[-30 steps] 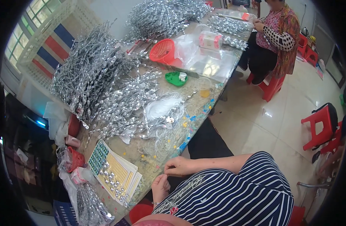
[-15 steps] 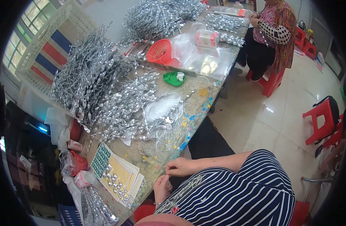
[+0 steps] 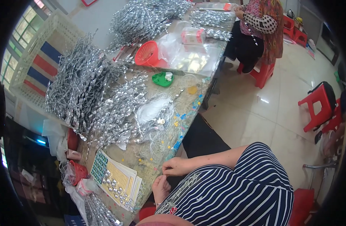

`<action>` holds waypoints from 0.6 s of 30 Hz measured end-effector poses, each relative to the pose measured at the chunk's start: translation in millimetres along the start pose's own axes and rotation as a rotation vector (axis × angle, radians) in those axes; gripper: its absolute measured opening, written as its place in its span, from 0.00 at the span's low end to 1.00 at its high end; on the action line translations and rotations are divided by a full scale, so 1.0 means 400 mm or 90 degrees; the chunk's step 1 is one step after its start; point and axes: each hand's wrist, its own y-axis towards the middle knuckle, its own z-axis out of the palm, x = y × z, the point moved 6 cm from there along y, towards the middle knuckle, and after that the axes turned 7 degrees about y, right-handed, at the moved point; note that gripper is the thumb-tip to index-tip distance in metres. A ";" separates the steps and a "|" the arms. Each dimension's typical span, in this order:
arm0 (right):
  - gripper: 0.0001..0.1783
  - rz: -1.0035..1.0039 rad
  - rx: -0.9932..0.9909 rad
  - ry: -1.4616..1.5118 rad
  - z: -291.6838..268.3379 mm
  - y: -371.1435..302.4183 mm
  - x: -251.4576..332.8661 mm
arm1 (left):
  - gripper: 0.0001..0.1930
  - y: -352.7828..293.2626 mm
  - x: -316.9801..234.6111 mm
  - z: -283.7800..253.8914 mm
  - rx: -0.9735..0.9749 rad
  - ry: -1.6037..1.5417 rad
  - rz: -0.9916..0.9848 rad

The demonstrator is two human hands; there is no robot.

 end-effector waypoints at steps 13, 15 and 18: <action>0.11 -0.037 -0.006 -0.047 -0.012 -0.013 0.031 | 0.04 0.001 -0.006 0.011 0.022 0.007 0.028; 0.11 -0.068 -0.015 -0.053 -0.013 -0.014 0.028 | 0.04 -0.001 -0.008 0.015 0.027 -0.002 0.039; 0.11 -0.075 -0.012 -0.053 -0.016 -0.016 0.036 | 0.04 -0.006 -0.009 0.008 0.004 0.006 0.046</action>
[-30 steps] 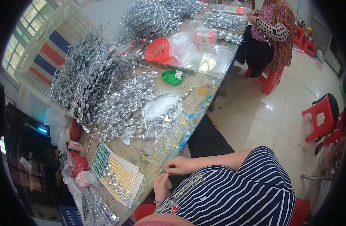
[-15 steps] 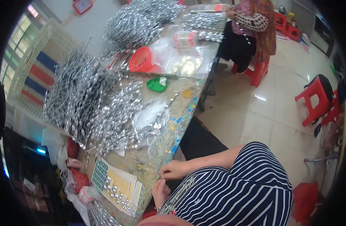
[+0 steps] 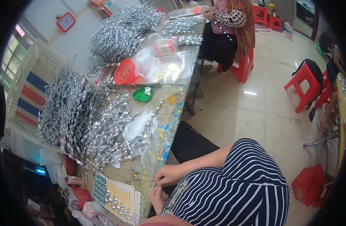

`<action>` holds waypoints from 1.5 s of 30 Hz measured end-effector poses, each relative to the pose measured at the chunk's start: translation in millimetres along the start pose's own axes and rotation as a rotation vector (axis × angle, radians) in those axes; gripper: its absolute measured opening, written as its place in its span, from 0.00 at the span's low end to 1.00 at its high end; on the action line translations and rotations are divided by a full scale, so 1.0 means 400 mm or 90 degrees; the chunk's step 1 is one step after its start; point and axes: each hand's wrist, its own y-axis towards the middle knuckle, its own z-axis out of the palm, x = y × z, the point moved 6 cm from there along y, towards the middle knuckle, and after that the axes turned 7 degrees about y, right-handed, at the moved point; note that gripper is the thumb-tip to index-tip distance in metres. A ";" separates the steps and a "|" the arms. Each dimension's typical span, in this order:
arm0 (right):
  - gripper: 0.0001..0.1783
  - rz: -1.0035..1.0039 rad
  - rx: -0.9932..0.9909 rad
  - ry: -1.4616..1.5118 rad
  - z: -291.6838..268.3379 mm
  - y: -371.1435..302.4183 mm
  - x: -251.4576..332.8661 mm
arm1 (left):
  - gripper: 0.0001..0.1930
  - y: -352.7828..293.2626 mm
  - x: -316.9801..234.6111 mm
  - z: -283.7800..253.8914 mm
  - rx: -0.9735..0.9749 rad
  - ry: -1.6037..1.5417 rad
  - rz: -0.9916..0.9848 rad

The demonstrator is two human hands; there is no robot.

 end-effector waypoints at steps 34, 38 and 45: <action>0.09 0.006 0.031 0.001 0.026 0.007 -0.023 | 0.06 -0.028 0.003 -0.015 -0.012 0.036 0.005; 0.09 -0.021 0.005 -0.005 0.023 0.007 -0.031 | 0.05 -0.019 0.006 -0.023 -0.014 0.025 0.007; 0.10 -0.056 0.006 -0.025 0.013 0.003 -0.027 | 0.05 -0.001 0.012 -0.029 -0.061 0.060 -0.002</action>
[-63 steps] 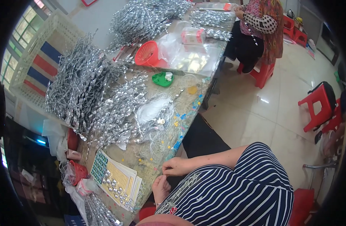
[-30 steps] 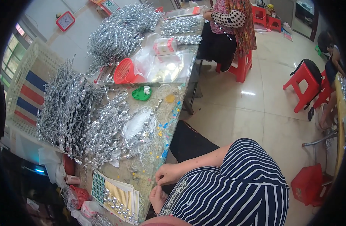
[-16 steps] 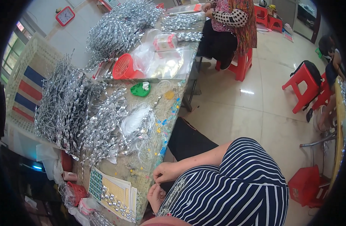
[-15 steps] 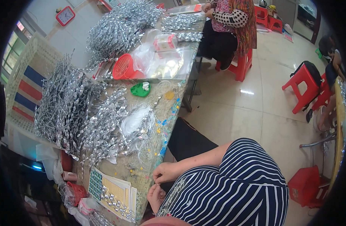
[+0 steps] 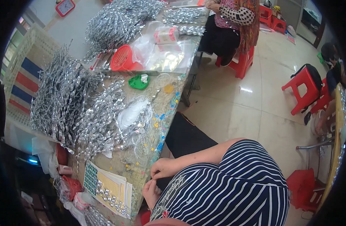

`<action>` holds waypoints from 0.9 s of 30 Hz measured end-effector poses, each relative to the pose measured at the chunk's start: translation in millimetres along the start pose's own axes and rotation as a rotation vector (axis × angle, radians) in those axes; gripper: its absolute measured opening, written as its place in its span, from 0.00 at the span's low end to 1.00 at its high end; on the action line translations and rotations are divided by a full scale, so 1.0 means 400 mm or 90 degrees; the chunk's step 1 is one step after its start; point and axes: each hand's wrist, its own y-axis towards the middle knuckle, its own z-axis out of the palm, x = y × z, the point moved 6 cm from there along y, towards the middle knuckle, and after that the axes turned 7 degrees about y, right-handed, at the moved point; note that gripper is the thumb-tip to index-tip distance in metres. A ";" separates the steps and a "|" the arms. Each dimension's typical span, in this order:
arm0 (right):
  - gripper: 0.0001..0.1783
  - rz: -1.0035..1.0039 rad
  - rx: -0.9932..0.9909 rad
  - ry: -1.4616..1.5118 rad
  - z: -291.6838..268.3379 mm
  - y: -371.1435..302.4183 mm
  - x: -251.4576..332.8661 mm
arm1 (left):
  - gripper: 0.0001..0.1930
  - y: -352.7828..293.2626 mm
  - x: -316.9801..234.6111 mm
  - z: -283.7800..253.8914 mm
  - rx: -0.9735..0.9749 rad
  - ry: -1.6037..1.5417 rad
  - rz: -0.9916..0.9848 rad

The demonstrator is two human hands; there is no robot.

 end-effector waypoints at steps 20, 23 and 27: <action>0.07 -0.113 -0.050 -0.163 -0.030 0.015 0.095 | 0.09 -0.029 -0.066 0.029 -0.044 0.057 0.019; 0.04 -0.143 -0.017 -0.159 -0.013 0.037 0.146 | 0.08 -0.060 -0.078 0.010 -0.065 0.036 0.035; 0.02 -0.006 0.001 -0.081 0.006 0.035 0.147 | 0.08 -0.081 -0.080 0.005 -0.045 0.010 0.023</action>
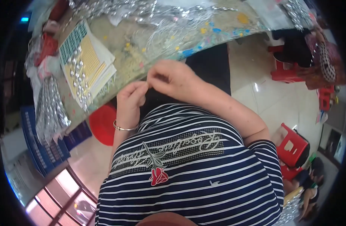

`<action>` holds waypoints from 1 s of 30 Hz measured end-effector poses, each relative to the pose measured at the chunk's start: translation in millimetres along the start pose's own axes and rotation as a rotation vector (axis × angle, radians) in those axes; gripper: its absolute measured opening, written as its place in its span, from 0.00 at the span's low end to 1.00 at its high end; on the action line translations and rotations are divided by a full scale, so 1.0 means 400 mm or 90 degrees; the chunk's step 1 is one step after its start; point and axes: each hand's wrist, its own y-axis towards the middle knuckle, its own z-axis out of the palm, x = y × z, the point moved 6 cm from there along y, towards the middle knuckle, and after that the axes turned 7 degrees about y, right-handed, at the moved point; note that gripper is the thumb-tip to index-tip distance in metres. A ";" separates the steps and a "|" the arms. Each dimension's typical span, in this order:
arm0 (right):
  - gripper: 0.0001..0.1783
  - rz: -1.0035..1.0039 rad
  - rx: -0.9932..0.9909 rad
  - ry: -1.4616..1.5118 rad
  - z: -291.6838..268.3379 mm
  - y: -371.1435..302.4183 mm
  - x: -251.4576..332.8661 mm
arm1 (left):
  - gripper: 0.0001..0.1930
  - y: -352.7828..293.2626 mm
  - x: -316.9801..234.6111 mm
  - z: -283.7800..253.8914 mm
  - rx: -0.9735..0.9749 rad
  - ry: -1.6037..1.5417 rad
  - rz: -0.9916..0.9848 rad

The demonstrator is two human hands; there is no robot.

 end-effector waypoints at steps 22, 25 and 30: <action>0.06 0.224 -0.068 0.415 -0.016 -0.003 -0.015 | 0.07 -0.005 -0.082 0.040 0.028 -0.027 0.181; 0.06 0.215 -0.066 0.416 -0.022 -0.004 -0.008 | 0.07 -0.008 -0.090 0.039 0.024 -0.030 0.182; 0.07 0.220 -0.077 0.457 -0.030 -0.014 -0.007 | 0.07 -0.011 -0.095 0.047 0.025 -0.056 0.168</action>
